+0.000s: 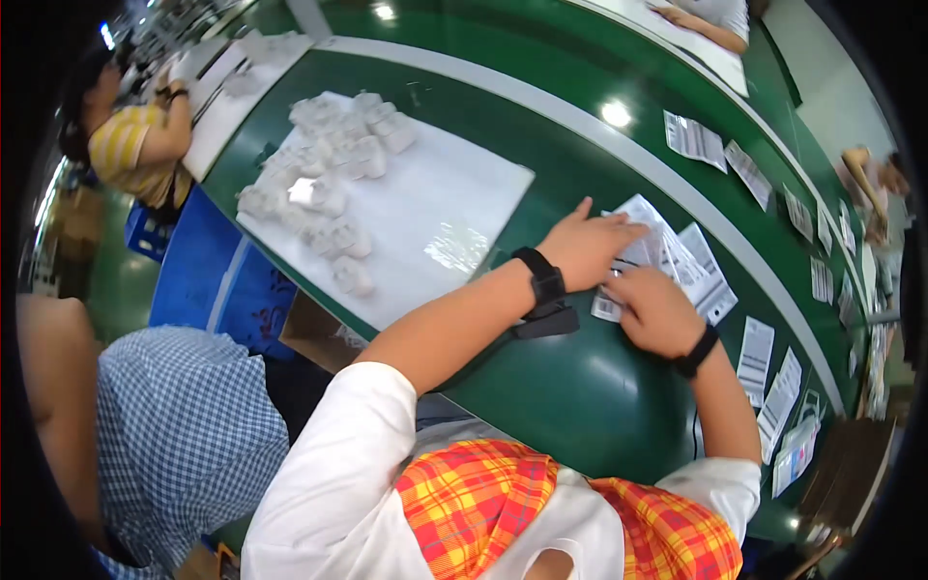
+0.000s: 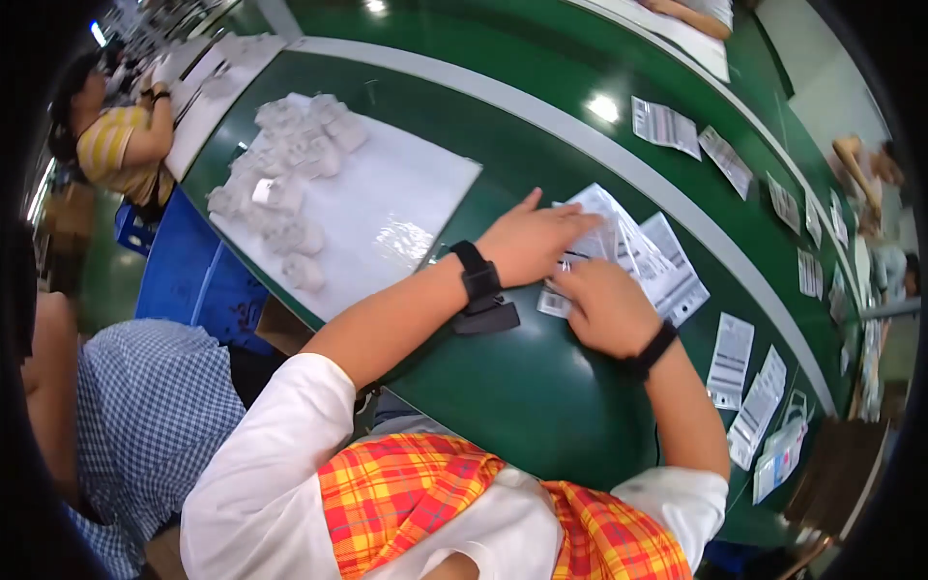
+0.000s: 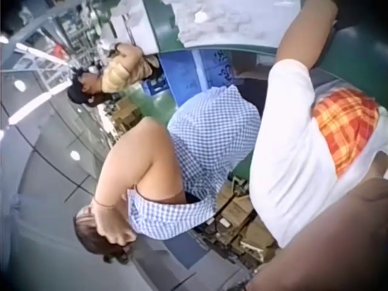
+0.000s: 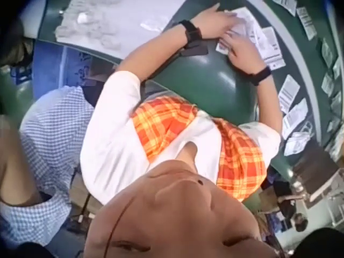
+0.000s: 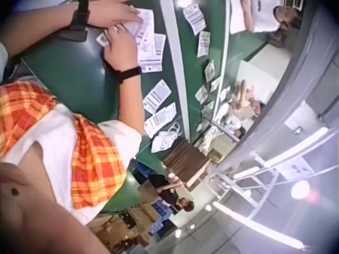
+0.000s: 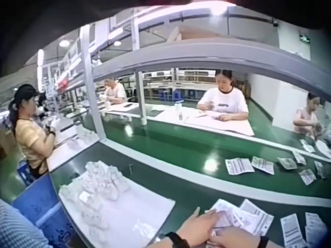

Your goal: The person packages power adapters by placing each one into a plastic bag and then attaching a paper header card to the top of the bag. They repeat this process multiple times, organizing the finished products and materials on the workstation.

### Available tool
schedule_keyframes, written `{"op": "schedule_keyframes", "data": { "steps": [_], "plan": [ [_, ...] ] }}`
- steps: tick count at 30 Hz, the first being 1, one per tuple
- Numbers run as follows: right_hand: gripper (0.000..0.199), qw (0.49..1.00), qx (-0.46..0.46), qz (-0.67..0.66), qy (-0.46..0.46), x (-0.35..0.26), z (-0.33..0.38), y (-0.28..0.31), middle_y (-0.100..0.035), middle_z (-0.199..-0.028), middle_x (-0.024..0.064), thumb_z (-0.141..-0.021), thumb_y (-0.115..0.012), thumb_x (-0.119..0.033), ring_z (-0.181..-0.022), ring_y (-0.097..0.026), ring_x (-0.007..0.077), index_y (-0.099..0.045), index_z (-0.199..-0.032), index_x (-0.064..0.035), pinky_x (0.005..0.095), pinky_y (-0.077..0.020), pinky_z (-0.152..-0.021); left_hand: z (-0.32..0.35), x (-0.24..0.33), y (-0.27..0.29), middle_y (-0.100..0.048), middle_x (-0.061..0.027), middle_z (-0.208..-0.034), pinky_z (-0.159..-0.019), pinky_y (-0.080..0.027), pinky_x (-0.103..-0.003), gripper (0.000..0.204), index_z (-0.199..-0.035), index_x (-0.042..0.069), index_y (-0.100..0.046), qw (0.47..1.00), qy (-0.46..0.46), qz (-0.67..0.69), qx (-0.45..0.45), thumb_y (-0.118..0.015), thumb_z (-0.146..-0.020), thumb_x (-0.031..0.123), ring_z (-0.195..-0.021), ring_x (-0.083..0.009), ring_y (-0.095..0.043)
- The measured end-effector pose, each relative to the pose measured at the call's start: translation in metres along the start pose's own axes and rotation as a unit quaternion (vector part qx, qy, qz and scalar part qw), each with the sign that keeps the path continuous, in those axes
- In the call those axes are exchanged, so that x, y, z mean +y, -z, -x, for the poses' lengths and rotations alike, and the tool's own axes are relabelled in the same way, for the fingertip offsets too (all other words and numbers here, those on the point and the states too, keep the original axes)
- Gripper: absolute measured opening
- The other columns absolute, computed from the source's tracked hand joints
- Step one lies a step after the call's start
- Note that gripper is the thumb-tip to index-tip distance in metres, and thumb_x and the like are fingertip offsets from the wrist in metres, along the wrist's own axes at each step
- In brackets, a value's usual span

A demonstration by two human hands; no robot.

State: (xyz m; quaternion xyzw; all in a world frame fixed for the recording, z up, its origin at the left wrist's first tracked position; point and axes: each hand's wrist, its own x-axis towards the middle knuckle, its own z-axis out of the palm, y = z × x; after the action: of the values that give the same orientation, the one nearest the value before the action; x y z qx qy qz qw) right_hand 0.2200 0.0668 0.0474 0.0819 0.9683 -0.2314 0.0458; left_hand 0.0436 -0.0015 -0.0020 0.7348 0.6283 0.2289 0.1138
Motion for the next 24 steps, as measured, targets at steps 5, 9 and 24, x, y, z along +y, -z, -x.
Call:
{"op": "schedule_keyframes", "data": {
  "steps": [5, 9, 24],
  "plan": [
    [0.028, 0.996, -0.081, 0.024, 0.014, -0.036, 0.041, 0.008, -0.053, -0.104, 0.0159, -0.068, -0.056, 0.001, -0.093, -0.053, 0.0366, -0.058, -0.095, -0.0043, 0.0457, -0.0458, -0.082, 0.019, -0.003, 0.003, -0.041, -0.0054, -0.150, -0.113, -0.021, -0.060, 0.065, -0.141, 0.015, -0.044, 0.998, -0.042, -0.051, -0.005, -0.063, -0.083, 0.038, -0.142, -0.0248, -0.032],
    [0.028, 0.993, -0.115, 0.018, 0.014, -0.059, 0.026, 0.048, -0.057, -0.103, 0.0158, -0.070, -0.057, 0.001, -0.095, -0.056, 0.0354, -0.060, -0.097, -0.0035, 0.0419, -0.0473, -0.083, 0.018, -0.001, -0.002, -0.036, -0.0036, -0.152, -0.112, -0.021, -0.060, 0.072, -0.142, 0.017, -0.043, 0.997, -0.039, -0.065, -0.007, -0.062, -0.082, 0.051, -0.144, -0.0261, -0.027],
    [0.056, 0.973, 0.155, -0.154, -0.073, -0.092, -0.326, 0.011, -0.064, -0.100, 0.0182, -0.077, -0.073, -0.033, -0.099, -0.063, 0.0285, -0.051, -0.116, -0.0004, 0.0354, -0.0493, -0.087, -0.007, -0.019, -0.010, -0.055, -0.0101, -0.128, -0.105, -0.037, -0.048, 0.040, -0.123, 0.012, -0.057, 0.998, -0.067, -0.008, -0.008, -0.055, -0.086, 0.027, -0.124, -0.0297, -0.048]
  ]
}}
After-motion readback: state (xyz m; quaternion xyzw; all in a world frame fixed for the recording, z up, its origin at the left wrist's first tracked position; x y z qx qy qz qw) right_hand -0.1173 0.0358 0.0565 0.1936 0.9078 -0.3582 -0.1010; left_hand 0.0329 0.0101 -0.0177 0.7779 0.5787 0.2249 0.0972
